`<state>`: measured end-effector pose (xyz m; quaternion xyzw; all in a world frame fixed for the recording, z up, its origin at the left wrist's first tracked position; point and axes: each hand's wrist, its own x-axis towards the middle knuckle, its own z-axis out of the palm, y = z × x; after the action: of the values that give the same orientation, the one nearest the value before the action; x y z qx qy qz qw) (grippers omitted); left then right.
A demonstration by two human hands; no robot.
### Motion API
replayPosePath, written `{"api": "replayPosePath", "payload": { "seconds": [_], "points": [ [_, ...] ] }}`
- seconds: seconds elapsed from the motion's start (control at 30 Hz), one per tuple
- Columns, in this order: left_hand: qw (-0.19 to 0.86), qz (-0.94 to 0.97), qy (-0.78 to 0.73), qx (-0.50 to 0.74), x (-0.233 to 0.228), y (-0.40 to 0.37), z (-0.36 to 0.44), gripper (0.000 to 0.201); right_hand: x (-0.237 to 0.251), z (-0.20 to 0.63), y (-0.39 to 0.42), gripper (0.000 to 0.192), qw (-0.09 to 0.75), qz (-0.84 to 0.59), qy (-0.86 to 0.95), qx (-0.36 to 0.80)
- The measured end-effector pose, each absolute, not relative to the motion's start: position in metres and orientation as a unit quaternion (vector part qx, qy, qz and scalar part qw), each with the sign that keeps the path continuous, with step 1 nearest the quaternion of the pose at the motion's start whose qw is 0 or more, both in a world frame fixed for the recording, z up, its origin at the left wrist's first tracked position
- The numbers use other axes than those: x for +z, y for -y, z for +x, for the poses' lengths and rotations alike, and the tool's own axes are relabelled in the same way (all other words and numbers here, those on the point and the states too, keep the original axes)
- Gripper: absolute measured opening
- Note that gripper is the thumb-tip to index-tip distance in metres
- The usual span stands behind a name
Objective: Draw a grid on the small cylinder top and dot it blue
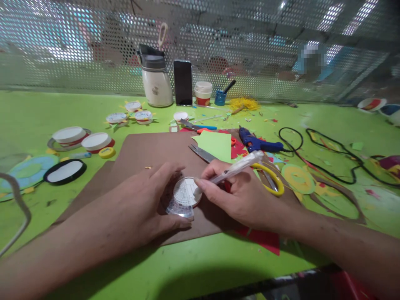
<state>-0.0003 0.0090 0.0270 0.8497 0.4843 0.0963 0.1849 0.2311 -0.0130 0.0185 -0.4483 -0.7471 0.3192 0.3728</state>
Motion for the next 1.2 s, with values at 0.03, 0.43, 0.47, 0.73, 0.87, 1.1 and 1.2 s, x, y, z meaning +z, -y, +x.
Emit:
{"api": "replayPosePath", "payload": {
  "seconds": [0.03,0.43,0.47,0.73,0.87,1.1,1.2],
  "points": [
    [0.190,0.849,-0.486,0.078,0.0286,-0.0088,0.0013,0.056,0.0184,0.2310,0.0130,0.019,0.375,-0.451,0.747,0.314],
    [0.182,0.852,-0.488,0.042,0.0329,-0.0046,0.0061,0.044,0.0168,0.2318,0.0115,0.018,0.383,-0.441,0.745,0.322],
    [0.182,0.854,-0.485,0.047,0.0331,-0.0048,0.0057,0.045,0.0171,0.2315,0.0118,0.018,0.383,-0.441,0.744,0.325],
    [0.187,0.857,-0.477,0.062,0.0318,-0.0057,0.0066,0.044,0.0185,0.2305,0.0120,0.017,0.381,-0.434,0.745,0.332],
    [0.184,0.858,-0.477,0.047,0.0320,-0.0054,0.0067,0.044,0.0171,0.2296,0.0126,0.018,0.386,-0.434,0.743,0.333],
    [0.199,0.855,-0.477,0.039,0.0334,-0.0060,0.0067,0.044,0.0136,0.2329,0.0126,0.018,0.436,-0.416,0.741,0.295],
    [0.198,0.861,-0.466,0.044,0.0344,-0.0052,0.0059,0.042,0.0122,0.2325,0.0108,0.018,0.436,-0.416,0.741,0.298]
  ]
}}
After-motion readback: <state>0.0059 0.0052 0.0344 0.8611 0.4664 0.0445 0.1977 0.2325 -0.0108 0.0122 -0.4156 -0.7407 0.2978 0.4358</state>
